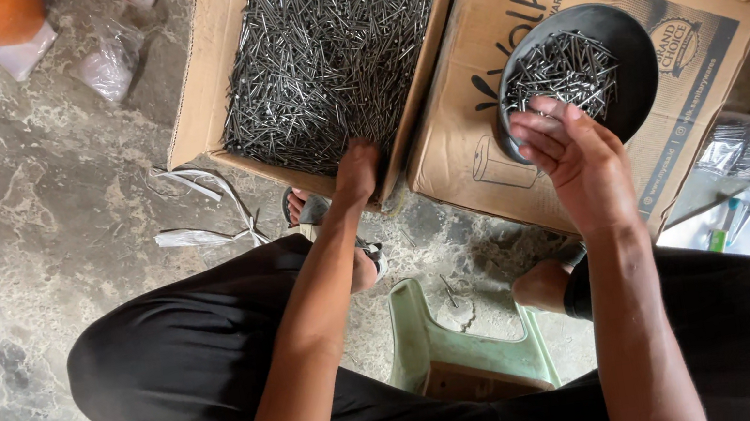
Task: The person sits on a low stool and transfers metal nails from a large cardboard box into a smaller black bowl. They repeatedly scoop nails with their hands and place them into the bowl, which rests on another cardboard box.
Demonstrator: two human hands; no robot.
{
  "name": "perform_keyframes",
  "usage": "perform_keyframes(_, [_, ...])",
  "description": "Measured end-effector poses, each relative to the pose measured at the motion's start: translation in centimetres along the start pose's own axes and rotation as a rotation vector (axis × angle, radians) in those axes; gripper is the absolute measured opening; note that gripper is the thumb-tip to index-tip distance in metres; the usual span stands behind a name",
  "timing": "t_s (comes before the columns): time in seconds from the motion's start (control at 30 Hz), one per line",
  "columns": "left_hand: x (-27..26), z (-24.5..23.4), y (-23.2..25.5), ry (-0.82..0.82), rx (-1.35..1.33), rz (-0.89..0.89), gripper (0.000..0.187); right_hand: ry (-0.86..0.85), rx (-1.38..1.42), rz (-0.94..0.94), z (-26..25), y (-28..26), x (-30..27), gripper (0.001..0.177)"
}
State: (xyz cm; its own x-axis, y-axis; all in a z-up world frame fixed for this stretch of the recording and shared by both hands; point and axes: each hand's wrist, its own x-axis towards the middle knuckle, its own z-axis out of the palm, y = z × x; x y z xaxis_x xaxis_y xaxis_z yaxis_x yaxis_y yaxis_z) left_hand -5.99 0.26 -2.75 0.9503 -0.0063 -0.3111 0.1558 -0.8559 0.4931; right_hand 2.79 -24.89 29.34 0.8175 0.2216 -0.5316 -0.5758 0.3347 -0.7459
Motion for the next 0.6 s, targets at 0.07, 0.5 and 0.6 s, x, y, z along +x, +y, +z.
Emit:
perform_keyframes(0.07, [-0.7, -1.0, 1.1, -0.014, 0.06, -0.031, 0.022, -0.007, -0.014, -0.007, -0.1, 0.0, -0.1, 0.042])
perform_keyframes(0.5, [2.5, -8.8, 2.1, 0.225, -0.449, -0.315, 0.017, -0.027, -0.146, 0.012, 1.4, -0.5, -1.1, 0.032])
perform_keyframes(0.6, [3.8, -12.0, 3.3, 0.257, -0.45, -0.213, 0.006, -0.027, -0.194, -0.008, 1.7, -0.5, -1.2, 0.031])
